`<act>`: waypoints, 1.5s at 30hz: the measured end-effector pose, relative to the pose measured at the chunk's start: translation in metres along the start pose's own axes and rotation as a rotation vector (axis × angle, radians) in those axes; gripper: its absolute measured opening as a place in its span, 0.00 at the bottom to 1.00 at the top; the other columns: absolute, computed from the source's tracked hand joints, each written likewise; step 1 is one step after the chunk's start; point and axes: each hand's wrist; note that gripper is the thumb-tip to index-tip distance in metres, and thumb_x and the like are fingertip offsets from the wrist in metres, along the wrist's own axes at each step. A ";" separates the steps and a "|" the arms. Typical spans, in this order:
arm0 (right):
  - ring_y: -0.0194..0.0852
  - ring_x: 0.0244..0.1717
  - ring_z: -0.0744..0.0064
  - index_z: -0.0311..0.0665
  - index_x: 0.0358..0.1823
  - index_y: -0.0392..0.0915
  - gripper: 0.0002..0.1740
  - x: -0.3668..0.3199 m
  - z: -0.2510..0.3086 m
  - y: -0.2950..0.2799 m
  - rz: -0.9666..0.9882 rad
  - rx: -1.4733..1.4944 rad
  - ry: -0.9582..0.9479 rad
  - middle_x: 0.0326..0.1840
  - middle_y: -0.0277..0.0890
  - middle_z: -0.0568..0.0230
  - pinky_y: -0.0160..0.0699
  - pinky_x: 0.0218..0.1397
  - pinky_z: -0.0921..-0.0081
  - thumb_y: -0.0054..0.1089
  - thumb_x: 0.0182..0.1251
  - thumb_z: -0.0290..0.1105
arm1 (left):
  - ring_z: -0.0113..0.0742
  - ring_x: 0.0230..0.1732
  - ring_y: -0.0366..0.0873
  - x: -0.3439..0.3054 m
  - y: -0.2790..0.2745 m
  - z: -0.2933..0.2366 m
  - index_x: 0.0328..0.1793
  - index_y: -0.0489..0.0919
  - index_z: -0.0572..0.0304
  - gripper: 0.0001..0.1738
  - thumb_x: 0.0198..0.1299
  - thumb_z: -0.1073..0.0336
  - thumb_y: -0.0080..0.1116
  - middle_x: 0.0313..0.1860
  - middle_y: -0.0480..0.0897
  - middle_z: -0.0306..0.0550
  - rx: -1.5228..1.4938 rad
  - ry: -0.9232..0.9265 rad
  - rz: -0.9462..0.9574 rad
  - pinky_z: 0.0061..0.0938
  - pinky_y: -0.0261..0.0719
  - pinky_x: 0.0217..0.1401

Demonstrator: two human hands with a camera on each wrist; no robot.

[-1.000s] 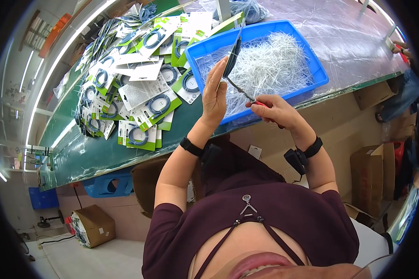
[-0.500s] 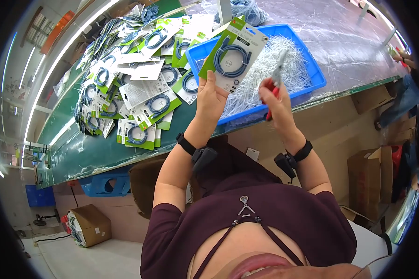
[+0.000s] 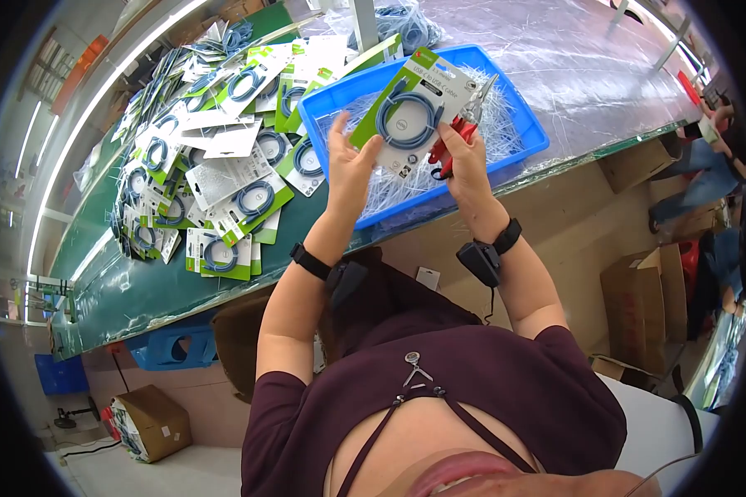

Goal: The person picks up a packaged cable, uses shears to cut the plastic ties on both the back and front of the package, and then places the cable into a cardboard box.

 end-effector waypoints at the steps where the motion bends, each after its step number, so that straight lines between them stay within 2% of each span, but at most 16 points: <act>1: 0.72 0.29 0.79 0.35 0.45 0.71 0.09 0.005 0.002 -0.001 -0.002 -0.001 0.002 0.30 0.74 0.67 0.73 0.32 0.80 0.60 0.67 0.27 | 0.43 0.57 0.75 0.004 0.002 -0.005 0.61 0.71 0.58 0.21 0.63 0.68 0.61 0.59 0.73 0.49 0.000 -0.003 -0.001 0.35 0.74 0.59; 4: 0.73 0.29 0.79 0.35 0.45 0.74 0.07 0.011 -0.004 -0.015 0.034 -0.113 -0.066 0.35 0.76 0.67 0.74 0.34 0.79 0.59 0.67 0.27 | 0.50 0.56 0.71 0.008 -0.001 -0.010 0.49 0.77 0.60 0.17 0.54 0.68 0.69 0.52 0.74 0.51 1.054 0.974 -0.054 0.40 0.69 0.58; 8: 0.72 0.30 0.80 0.35 0.44 0.74 0.06 0.004 -0.006 -0.014 0.045 -0.122 -0.120 0.36 0.77 0.67 0.71 0.32 0.81 0.57 0.67 0.26 | 0.55 0.56 0.67 0.018 -0.007 -0.005 0.36 0.78 0.60 0.12 0.48 0.70 0.70 0.49 0.73 0.53 0.950 0.870 0.029 0.43 0.64 0.58; 9: 0.72 0.30 0.80 0.35 0.44 0.74 0.06 0.014 0.001 -0.006 0.063 -0.110 -0.168 0.36 0.77 0.67 0.71 0.32 0.81 0.57 0.67 0.26 | 0.55 0.56 0.67 0.030 -0.004 -0.013 0.36 0.78 0.60 0.12 0.48 0.70 0.70 0.49 0.73 0.53 0.943 0.924 0.032 0.43 0.64 0.58; 13: 0.71 0.29 0.82 0.35 0.44 0.74 0.06 0.005 -0.003 -0.005 -0.079 -0.073 -0.099 0.36 0.76 0.68 0.70 0.31 0.81 0.57 0.66 0.24 | 0.52 0.52 0.68 0.016 -0.005 -0.017 0.32 0.79 0.59 0.10 0.46 0.71 0.71 0.48 0.73 0.51 1.002 0.750 0.126 0.39 0.64 0.55; 17: 0.72 0.31 0.82 0.34 0.46 0.74 0.09 0.028 0.003 -0.023 -0.087 -0.210 -0.062 0.37 0.76 0.68 0.71 0.34 0.82 0.57 0.65 0.23 | 0.47 0.54 0.67 0.013 0.001 -0.018 0.30 0.78 0.58 0.10 0.44 0.73 0.71 0.46 0.74 0.49 1.126 0.807 0.123 0.37 0.65 0.58; 21: 0.69 0.28 0.81 0.35 0.45 0.70 0.11 0.049 0.008 -0.043 -0.163 -0.122 -0.192 0.34 0.73 0.68 0.68 0.30 0.81 0.57 0.63 0.21 | 0.46 0.52 0.69 0.020 -0.014 -0.009 0.30 0.78 0.59 0.07 0.48 0.72 0.68 0.42 0.76 0.49 1.054 0.790 -0.024 0.37 0.66 0.57; 24: 0.70 0.30 0.81 0.35 0.46 0.70 0.11 0.058 0.029 -0.055 -0.190 -0.098 -0.207 0.35 0.74 0.67 0.70 0.31 0.81 0.57 0.63 0.20 | 0.49 0.51 0.72 0.030 -0.035 -0.008 0.37 0.81 0.57 0.03 0.56 0.70 0.63 0.44 0.76 0.50 1.197 0.605 0.148 0.38 0.67 0.57; 29: 0.75 0.37 0.80 0.34 0.51 0.74 0.13 0.036 0.024 -0.037 -0.198 -0.033 -0.185 0.41 0.78 0.66 0.74 0.38 0.81 0.58 0.64 0.23 | 0.45 0.52 0.75 0.029 -0.014 0.016 0.52 0.81 0.57 0.11 0.65 0.68 0.56 0.49 0.77 0.51 1.061 0.696 0.092 0.35 0.72 0.57; 31: 0.74 0.36 0.80 0.35 0.50 0.72 0.13 0.016 0.017 -0.029 -0.137 -0.006 -0.149 0.42 0.76 0.66 0.73 0.38 0.81 0.58 0.65 0.23 | 0.39 0.52 0.77 0.020 -0.004 0.022 0.62 0.73 0.70 0.22 0.66 0.65 0.58 0.52 0.79 0.53 0.187 -0.016 0.189 0.31 0.78 0.50; 34: 0.73 0.36 0.80 0.35 0.50 0.71 0.13 0.020 0.019 -0.012 -0.058 -0.011 -0.249 0.43 0.76 0.67 0.73 0.39 0.81 0.59 0.65 0.23 | 0.33 0.50 0.77 0.020 -0.003 0.036 0.68 0.69 0.61 0.21 0.72 0.63 0.50 0.51 0.78 0.47 0.175 -0.040 0.073 0.30 0.79 0.52; 36: 0.73 0.37 0.80 0.35 0.51 0.71 0.14 0.017 0.015 -0.005 -0.071 -0.035 -0.280 0.43 0.76 0.67 0.74 0.41 0.81 0.59 0.65 0.24 | 0.34 0.49 0.78 0.018 0.002 0.027 0.67 0.69 0.61 0.20 0.72 0.63 0.50 0.51 0.79 0.46 0.071 -0.057 0.130 0.31 0.80 0.52; 40: 0.73 0.39 0.80 0.35 0.54 0.70 0.15 0.005 0.003 0.006 0.040 -0.043 -0.104 0.44 0.75 0.67 0.73 0.42 0.81 0.58 0.66 0.26 | 0.39 0.49 0.81 -0.001 0.006 0.011 0.63 0.71 0.59 0.18 0.72 0.61 0.51 0.49 0.79 0.46 -0.262 -0.141 0.195 0.36 0.82 0.52; 42: 0.76 0.41 0.76 0.38 0.60 0.70 0.19 0.004 -0.002 -0.006 0.234 -0.243 0.051 0.45 0.77 0.68 0.77 0.46 0.72 0.57 0.72 0.37 | 0.43 0.52 0.81 -0.021 -0.004 0.001 0.61 0.72 0.58 0.17 0.71 0.60 0.51 0.52 0.80 0.48 -0.424 -0.105 0.110 0.41 0.83 0.53; 44: 0.74 0.48 0.73 0.41 0.68 0.64 0.34 0.003 -0.004 -0.025 0.496 -0.001 0.111 0.48 0.76 0.70 0.74 0.57 0.60 0.57 0.69 0.53 | 0.46 0.53 0.81 -0.046 -0.037 -0.009 0.61 0.72 0.58 0.17 0.71 0.60 0.52 0.54 0.80 0.50 -0.464 -0.047 -0.077 0.43 0.83 0.53; 45: 0.72 0.51 0.71 0.41 0.71 0.61 0.40 -0.003 0.000 -0.028 0.515 0.073 0.169 0.51 0.74 0.70 0.71 0.60 0.53 0.57 0.65 0.58 | 0.48 0.54 0.80 -0.063 -0.055 -0.012 0.62 0.70 0.60 0.18 0.71 0.60 0.51 0.55 0.79 0.50 -0.488 0.001 -0.001 0.43 0.83 0.53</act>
Point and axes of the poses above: each hand's wrist, its own x-axis towards the middle knuckle, its own y-axis out of the palm, z = x × y
